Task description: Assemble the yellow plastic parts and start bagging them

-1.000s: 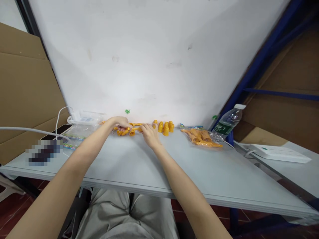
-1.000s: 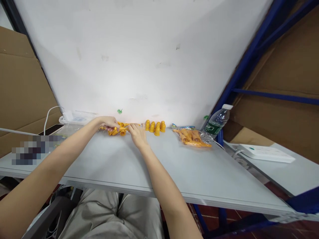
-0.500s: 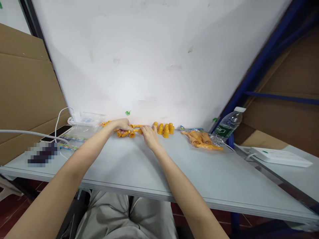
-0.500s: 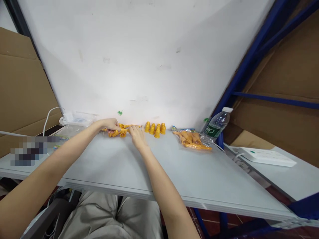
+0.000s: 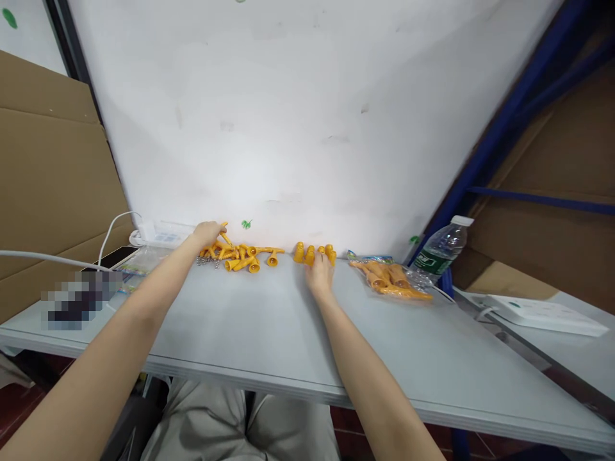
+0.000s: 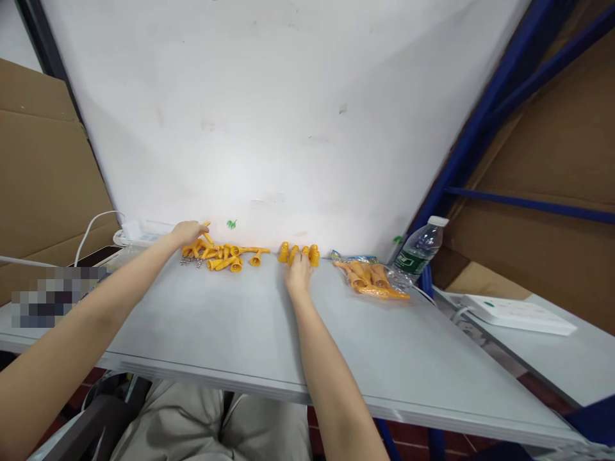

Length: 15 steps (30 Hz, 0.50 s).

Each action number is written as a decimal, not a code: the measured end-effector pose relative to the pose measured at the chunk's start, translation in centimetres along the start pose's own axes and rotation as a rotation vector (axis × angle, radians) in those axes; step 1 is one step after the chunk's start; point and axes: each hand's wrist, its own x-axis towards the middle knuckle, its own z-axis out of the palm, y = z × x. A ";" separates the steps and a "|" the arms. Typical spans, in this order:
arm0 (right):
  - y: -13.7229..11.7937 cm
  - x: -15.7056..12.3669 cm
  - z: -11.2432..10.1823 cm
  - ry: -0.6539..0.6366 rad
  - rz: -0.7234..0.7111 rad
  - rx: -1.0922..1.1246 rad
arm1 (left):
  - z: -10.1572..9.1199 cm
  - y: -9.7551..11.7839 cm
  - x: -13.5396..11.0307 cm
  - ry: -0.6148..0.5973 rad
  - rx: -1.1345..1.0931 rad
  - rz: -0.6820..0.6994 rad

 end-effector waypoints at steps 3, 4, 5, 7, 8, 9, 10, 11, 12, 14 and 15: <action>-2.8 0.0 0.0 -0.068 -0.158 -0.025 | 2.2 0.4 -0.6 0.003 0.032 -0.036; -3.9 0.1 0.2 -0.127 -0.205 -0.009 | 2.8 0.5 -0.8 0.005 0.037 -0.038; -4.9 0.2 0.4 -0.205 -0.222 -0.001 | 3.4 0.6 -1.0 0.008 0.038 -0.037; -6.5 0.3 1.1 -0.368 -0.170 -0.019 | 4.5 0.7 -1.3 0.007 0.011 -0.041; -7.1 0.4 1.5 -0.441 -0.127 -0.031 | 4.9 0.6 -1.4 0.005 -0.018 -0.051; -7.5 0.5 1.9 -0.489 -0.083 -0.045 | 5.2 0.6 -1.5 0.003 -0.053 -0.062; -7.8 0.6 2.3 -0.510 -0.040 -0.060 | 5.5 0.5 -1.6 0.001 -0.090 -0.071; -8.0 0.6 2.6 -0.507 -0.002 -0.078 | 5.7 0.5 -1.7 0.003 -0.122 -0.071; -8.1 0.6 2.9 -0.486 0.032 -0.100 | 5.9 0.5 -1.7 0.010 -0.148 -0.064; -8.1 0.6 3.3 -0.450 0.096 -0.151 | 6.3 0.5 -1.7 0.042 -0.176 -0.052; -8.0 0.6 3.4 -0.446 0.129 -0.172 | 6.4 0.5 -1.6 0.062 -0.183 -0.055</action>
